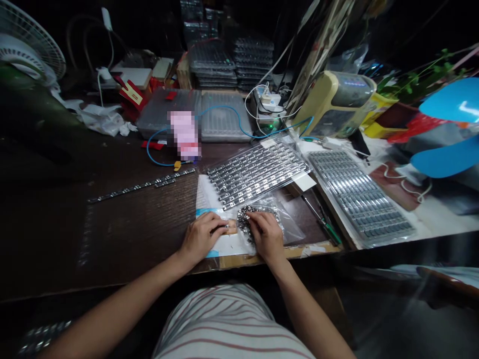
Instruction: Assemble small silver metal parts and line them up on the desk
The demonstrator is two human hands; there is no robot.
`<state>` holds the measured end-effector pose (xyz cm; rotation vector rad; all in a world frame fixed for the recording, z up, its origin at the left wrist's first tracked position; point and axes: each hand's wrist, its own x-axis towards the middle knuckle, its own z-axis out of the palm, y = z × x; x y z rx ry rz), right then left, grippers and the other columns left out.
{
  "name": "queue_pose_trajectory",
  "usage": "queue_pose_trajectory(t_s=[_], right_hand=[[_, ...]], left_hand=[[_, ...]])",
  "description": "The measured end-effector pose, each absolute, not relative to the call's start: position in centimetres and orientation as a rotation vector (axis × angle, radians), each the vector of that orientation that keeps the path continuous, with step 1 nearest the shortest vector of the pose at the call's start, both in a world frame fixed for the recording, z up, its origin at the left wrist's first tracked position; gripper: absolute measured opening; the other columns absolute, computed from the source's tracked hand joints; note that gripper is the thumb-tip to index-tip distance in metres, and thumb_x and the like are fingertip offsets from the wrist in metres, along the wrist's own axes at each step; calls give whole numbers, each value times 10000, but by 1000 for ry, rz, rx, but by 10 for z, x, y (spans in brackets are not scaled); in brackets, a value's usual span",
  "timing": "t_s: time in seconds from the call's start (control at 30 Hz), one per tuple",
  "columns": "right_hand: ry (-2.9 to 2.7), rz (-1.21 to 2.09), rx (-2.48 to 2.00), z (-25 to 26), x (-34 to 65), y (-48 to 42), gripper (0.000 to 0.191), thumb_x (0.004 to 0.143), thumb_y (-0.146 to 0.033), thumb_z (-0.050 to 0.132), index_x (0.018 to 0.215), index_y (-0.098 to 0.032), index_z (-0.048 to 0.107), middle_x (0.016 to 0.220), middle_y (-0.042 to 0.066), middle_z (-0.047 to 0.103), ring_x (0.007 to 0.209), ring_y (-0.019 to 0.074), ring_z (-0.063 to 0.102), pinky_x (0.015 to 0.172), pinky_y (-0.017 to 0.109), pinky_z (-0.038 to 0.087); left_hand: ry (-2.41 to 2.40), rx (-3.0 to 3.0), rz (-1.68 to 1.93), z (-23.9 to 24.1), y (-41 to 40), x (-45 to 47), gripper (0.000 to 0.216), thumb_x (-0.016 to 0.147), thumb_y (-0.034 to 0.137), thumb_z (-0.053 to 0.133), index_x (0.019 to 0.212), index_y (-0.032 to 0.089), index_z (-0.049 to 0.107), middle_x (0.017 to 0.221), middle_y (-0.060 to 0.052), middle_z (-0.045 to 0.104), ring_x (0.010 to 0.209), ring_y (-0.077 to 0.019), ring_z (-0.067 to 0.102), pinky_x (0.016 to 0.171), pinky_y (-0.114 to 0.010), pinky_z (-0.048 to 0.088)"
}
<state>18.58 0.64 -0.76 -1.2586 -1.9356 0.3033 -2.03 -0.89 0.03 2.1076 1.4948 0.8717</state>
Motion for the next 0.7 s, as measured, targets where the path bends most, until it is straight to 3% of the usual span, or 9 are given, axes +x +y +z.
queue_pose_trajectory(t_s=[0.33,0.5,0.7], right_hand=[[-1997,264,-1281,-9,181,3,122,908,-250,548,932,-222,665,874,23,693,817,162,596,735,301,413],[-2104,260,-1278,-1,158,0,102,855,-328,635,840,-246,694,845,11,688,779,156,550,704,305,332],[-2174,200,-1328,-3,141,-1,94,836,-317,661,914,-306,712,864,2,658,788,159,485,691,311,290]], left_hand=[[1492,2169,846,2,-9,-18,113,846,220,600,899,199,698,833,-41,633,811,-175,584,731,-298,459],[1486,1983,1080,-2,-5,-24,113,842,185,594,916,189,680,875,-38,644,851,-161,600,767,-281,470],[1497,1933,1129,-6,-3,-28,107,829,205,616,911,195,683,884,-41,648,845,-163,616,760,-277,479]])
